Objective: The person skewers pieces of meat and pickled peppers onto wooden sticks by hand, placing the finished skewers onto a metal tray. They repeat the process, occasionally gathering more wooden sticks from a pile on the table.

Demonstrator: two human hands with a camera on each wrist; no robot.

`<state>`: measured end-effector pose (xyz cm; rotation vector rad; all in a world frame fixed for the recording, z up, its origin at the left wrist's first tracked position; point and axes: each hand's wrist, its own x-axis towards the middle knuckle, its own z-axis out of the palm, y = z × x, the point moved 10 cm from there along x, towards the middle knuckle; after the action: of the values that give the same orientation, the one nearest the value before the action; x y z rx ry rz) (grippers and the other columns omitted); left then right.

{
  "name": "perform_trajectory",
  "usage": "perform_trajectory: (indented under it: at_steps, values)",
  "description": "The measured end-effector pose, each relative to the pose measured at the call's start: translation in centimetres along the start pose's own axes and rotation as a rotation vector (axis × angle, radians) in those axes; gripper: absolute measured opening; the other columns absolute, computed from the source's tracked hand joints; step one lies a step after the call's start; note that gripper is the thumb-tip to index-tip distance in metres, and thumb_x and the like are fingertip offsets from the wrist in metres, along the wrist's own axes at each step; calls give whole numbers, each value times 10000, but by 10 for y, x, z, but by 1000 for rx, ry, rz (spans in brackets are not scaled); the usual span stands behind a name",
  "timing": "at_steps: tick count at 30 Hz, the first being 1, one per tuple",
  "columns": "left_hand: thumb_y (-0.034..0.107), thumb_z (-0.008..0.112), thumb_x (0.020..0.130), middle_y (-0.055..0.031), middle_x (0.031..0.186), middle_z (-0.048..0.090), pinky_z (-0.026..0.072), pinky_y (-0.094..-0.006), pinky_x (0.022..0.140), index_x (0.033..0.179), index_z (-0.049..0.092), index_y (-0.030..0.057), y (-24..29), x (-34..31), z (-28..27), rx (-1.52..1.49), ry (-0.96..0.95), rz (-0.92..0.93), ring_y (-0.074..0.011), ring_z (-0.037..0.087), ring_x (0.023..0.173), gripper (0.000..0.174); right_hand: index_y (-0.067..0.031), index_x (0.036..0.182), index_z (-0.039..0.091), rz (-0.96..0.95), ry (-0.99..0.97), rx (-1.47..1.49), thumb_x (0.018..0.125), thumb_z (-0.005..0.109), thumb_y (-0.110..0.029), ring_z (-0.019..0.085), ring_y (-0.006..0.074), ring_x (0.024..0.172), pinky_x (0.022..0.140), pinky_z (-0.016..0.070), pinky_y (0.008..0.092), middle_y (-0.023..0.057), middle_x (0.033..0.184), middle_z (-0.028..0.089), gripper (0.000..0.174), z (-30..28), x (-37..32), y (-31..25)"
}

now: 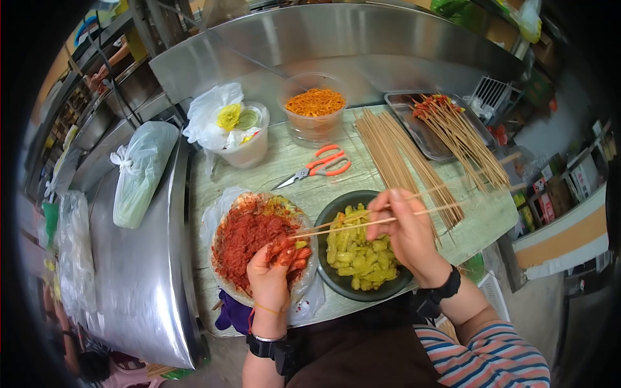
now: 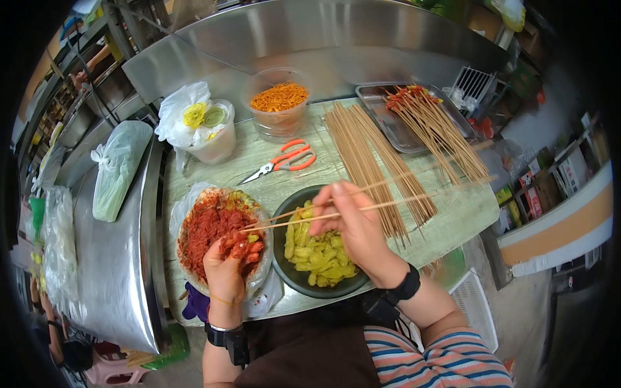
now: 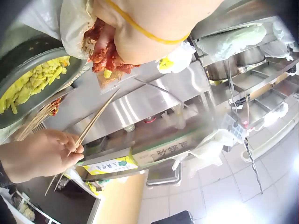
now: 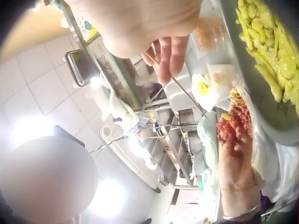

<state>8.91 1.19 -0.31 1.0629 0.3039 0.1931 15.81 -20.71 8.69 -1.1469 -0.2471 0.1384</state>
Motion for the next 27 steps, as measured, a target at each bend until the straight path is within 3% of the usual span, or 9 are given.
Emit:
perform_trajectory:
  at_steps: [5, 16, 22, 27]
  values:
    - [-27, 555, 857, -127, 915, 661, 549, -260, 637, 1045, 588, -26, 2, -1, -1, 2, -12, 18, -191, 659, 752, 190, -39, 890, 529, 158, -66, 24, 978, 405, -318, 608, 133, 620, 565, 502, 231, 57, 777, 564, 318, 1, 13, 24]
    - [-41, 544, 848, -135, 1051, 626, 552, -319, 758, 1148, 545, -49, -1, 1, -1, -79, -39, -19, -227, 638, 908, 301, -25, 876, 544, 192, -153, -136, 978, 409, -302, 605, 127, 583, 551, 497, 212, 54, 719, 581, 324, 4, 24, 16]
    - [9, 494, 889, -179, 1039, 626, 559, -347, 774, 1122, 550, -77, 1, -1, 5, -287, -170, -86, -288, 645, 908, 254, -20, 888, 570, 195, -273, -254, 973, 434, -284, 622, 125, 641, 592, 501, 213, 45, 772, 585, 309, 14, 32, 7]
    - [24, 500, 890, -182, 1010, 632, 559, -346, 770, 1092, 564, -73, -6, 0, 0, -287, -172, -132, -285, 649, 878, 233, -18, 893, 579, 187, -385, -286, 967, 455, -269, 632, 127, 673, 619, 509, 222, 44, 802, 589, 290, 24, 38, 1]
